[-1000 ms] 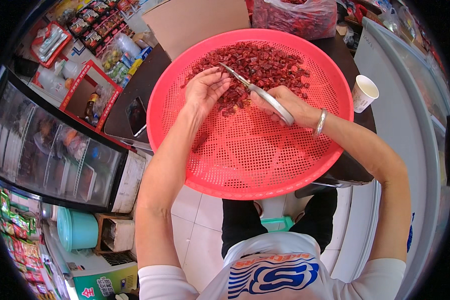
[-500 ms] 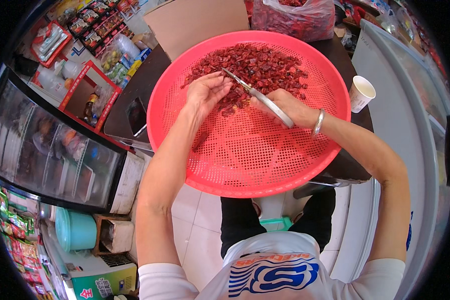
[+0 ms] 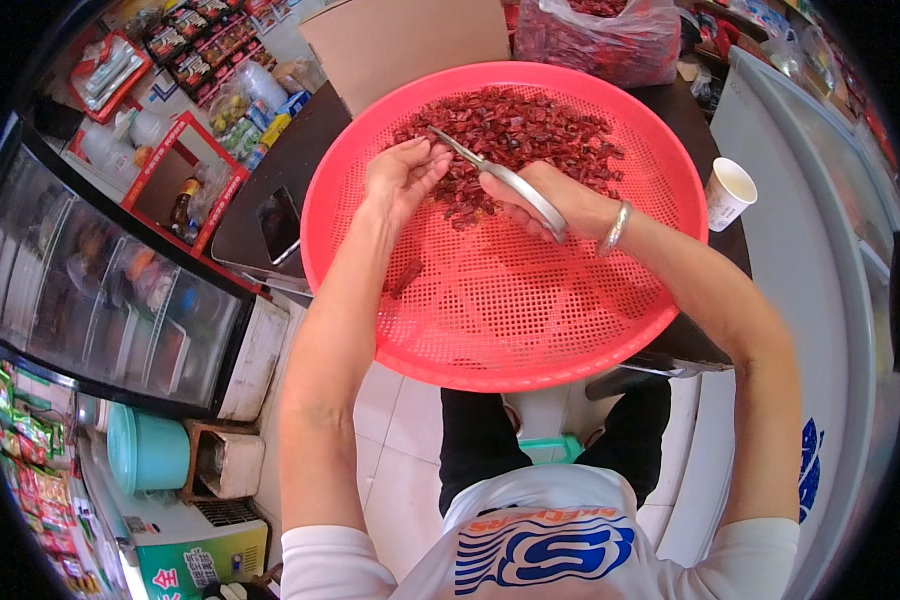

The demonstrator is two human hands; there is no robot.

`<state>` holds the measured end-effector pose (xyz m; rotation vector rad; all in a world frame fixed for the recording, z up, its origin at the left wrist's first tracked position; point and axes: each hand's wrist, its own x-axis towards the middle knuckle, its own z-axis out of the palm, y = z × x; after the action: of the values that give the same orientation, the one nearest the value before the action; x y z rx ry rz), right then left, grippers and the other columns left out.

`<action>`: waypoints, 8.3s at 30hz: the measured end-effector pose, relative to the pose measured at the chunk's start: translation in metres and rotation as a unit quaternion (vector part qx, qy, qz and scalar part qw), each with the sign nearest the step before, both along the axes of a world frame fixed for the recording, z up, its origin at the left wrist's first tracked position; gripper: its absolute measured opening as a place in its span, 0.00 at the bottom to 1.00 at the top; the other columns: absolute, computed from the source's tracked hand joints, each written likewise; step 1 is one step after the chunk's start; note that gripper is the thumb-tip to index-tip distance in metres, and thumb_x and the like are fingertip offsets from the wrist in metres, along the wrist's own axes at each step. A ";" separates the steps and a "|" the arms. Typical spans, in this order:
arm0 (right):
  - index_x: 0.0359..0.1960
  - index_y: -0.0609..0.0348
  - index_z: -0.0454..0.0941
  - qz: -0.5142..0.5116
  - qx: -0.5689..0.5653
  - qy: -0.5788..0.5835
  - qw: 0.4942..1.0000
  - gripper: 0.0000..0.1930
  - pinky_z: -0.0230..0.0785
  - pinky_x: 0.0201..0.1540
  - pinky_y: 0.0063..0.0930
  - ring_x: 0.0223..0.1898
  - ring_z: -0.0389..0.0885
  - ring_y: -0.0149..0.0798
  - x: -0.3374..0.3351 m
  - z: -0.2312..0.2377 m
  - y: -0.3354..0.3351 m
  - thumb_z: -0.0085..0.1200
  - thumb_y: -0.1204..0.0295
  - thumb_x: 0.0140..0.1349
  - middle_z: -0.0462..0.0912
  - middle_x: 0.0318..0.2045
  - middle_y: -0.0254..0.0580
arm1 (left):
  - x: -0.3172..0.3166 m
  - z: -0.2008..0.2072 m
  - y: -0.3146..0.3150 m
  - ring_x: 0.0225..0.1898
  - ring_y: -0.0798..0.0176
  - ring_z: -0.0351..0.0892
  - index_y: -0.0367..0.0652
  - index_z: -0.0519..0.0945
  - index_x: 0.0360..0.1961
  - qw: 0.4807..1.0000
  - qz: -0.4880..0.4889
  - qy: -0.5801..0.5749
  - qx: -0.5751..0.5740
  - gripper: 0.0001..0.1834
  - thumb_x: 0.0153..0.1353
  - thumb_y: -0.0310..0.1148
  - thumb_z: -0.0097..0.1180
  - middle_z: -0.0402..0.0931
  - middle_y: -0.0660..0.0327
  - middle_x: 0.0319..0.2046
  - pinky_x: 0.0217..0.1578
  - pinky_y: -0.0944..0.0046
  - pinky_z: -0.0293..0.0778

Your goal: The person uses scissors to trim the stems off dried red chilies in a red plastic basket. They pick up each chili, cut the stem, and drop the trimmed piece back into the basket. The work continues steadily throughout the clip.

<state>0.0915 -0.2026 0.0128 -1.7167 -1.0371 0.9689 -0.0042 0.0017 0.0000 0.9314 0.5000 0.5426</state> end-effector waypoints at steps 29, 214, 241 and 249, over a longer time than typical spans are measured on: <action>0.10 0.56 0.65 -0.004 -0.063 -0.066 0.996 0.33 0.51 0.09 0.27 0.07 0.62 0.30 0.009 -0.014 -0.007 0.50 0.39 0.56 0.61 0.06 0.33 | 0.001 -0.010 0.003 0.27 0.60 0.78 0.33 0.72 0.40 0.990 -0.039 0.137 0.013 0.07 0.62 0.25 0.48 0.77 0.51 0.32 0.26 0.68 0.79; 0.15 0.48 0.70 -0.043 0.021 0.027 0.998 0.29 0.47 0.13 0.18 0.10 0.58 0.20 0.005 -0.016 -0.020 0.53 0.36 0.51 0.60 0.09 0.22 | 0.001 0.004 -0.007 0.38 0.53 0.79 0.23 0.72 0.41 1.000 0.010 -0.011 -0.012 0.11 0.57 0.17 0.52 0.75 0.47 0.38 0.41 0.61 0.82; 0.12 0.49 0.67 -0.057 0.031 0.030 0.997 0.30 0.47 0.13 0.19 0.10 0.59 0.21 0.000 -0.017 -0.019 0.52 0.36 0.52 0.62 0.09 0.23 | -0.004 0.004 -0.009 0.32 0.60 0.80 0.29 0.77 0.34 0.999 -0.034 0.032 0.002 0.06 0.56 0.20 0.55 0.79 0.51 0.31 0.32 0.68 0.81; 0.12 0.50 0.68 -0.040 0.019 0.036 0.998 0.28 0.48 0.11 0.20 0.09 0.59 0.22 0.002 -0.019 -0.019 0.52 0.41 0.56 0.61 0.08 0.24 | -0.006 0.000 -0.003 0.29 0.61 0.80 0.29 0.77 0.34 0.996 -0.049 0.068 0.016 0.05 0.57 0.22 0.54 0.79 0.51 0.30 0.29 0.70 0.80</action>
<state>0.0932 -0.2218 -0.0065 -1.6683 -0.9270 0.9470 -0.0099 -0.0013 0.0000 1.0221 0.5664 0.4008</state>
